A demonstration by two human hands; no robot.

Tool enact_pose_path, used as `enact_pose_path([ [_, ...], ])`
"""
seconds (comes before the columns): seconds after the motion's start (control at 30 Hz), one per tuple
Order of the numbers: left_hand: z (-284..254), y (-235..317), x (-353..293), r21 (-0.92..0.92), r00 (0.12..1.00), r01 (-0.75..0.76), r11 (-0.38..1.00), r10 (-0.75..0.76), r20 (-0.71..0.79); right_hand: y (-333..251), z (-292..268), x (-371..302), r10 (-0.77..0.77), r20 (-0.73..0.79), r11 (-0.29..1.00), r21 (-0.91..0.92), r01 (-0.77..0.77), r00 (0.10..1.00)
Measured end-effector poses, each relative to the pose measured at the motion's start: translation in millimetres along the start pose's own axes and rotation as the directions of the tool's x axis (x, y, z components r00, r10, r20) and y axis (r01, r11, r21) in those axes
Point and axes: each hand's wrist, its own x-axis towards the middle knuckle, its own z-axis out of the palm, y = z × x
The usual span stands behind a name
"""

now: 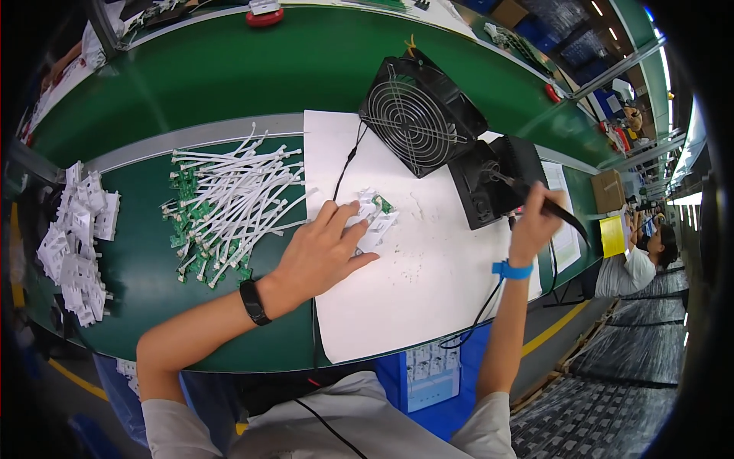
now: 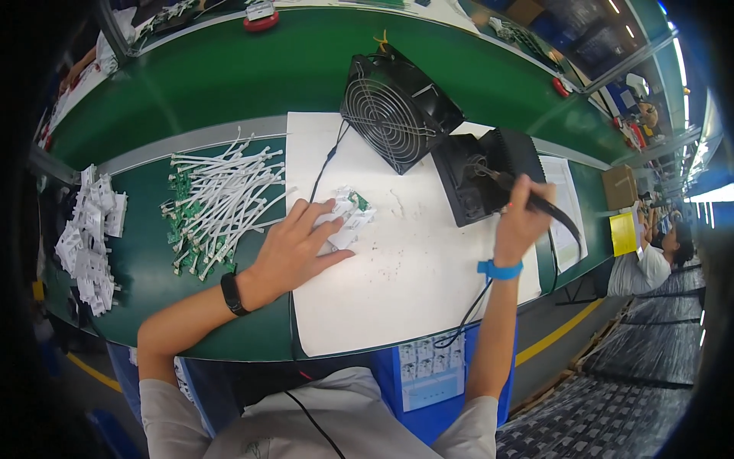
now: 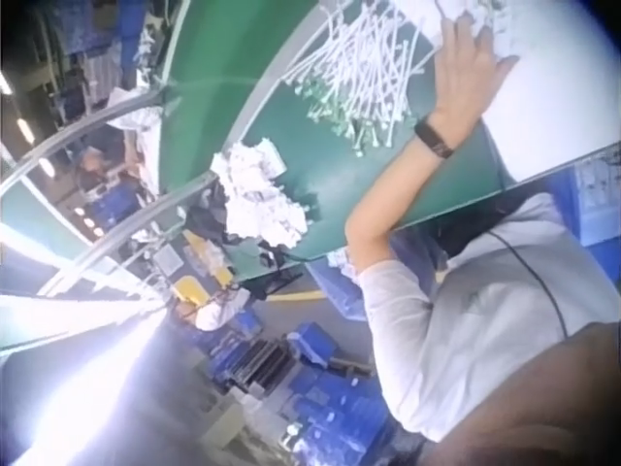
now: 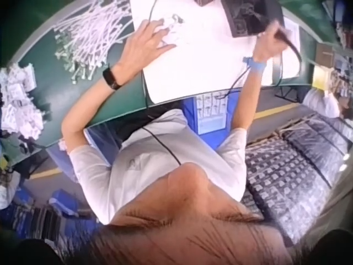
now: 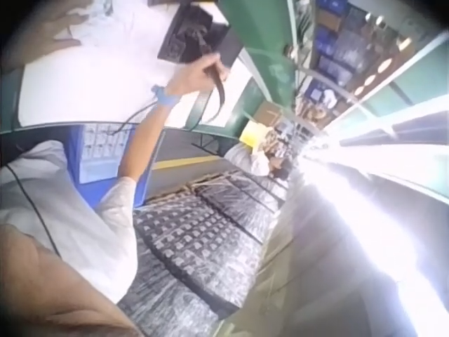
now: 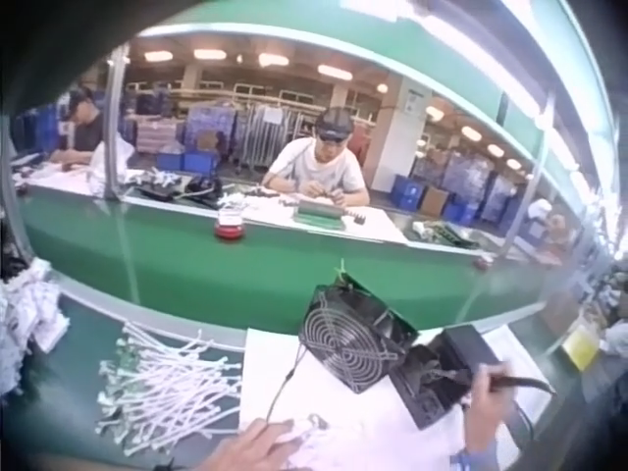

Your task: Solder wires onto small circuit boards on a factory assembly line.

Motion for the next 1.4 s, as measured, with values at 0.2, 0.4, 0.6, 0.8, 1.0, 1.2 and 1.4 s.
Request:
enact_pose_path([
  [0.2, -1, 1, -2, -0.003, 1.000, 0.002, 1.000, -0.002, -0.001, 4, 31, -14, 0.185, 0.106, 0.977, 0.086, -0.194, 0.977],
  [0.4, -2, 0, -4, -0.002, 0.999, 0.022, 1.000, -0.022, 0.023, -9, 25, -6, 0.451, 0.257, 0.832, 0.226, -0.507, 0.855],
  [0.6, -3, 11, -1, -0.079, 0.995, 0.093, 0.993, -0.091, 0.033, 4, 34, -11, 0.346, 0.221, 0.888, 0.238, -0.394, 0.912],
  [0.8, -11, 21, 3, 0.012, 0.999, 0.018, 1.000, -0.018, 0.035, -10, 30, -24, 0.468, 0.311, 0.828, 0.172, -0.534, 0.827],
  [1.0, -60, -4, 14, 0.131, 0.994, 0.018, 0.991, -0.003, -0.112, -21, 2, -90, 0.367, 0.313, 0.910, 0.076, -0.408, 0.876],
  [1.2, -157, -175, 24, 0.549, 0.910, 0.397, 0.735, -0.237, -0.340, -109, 36, -113, 0.203, 0.562, 0.940, 0.116, -0.320, 0.802],
  [1.4, -217, -219, -44, 0.850, 0.790, 0.489, 0.193, -0.512, -0.338, -178, 83, -131, -0.104, 0.714, 0.989, 0.147, -0.003, 0.692],
])
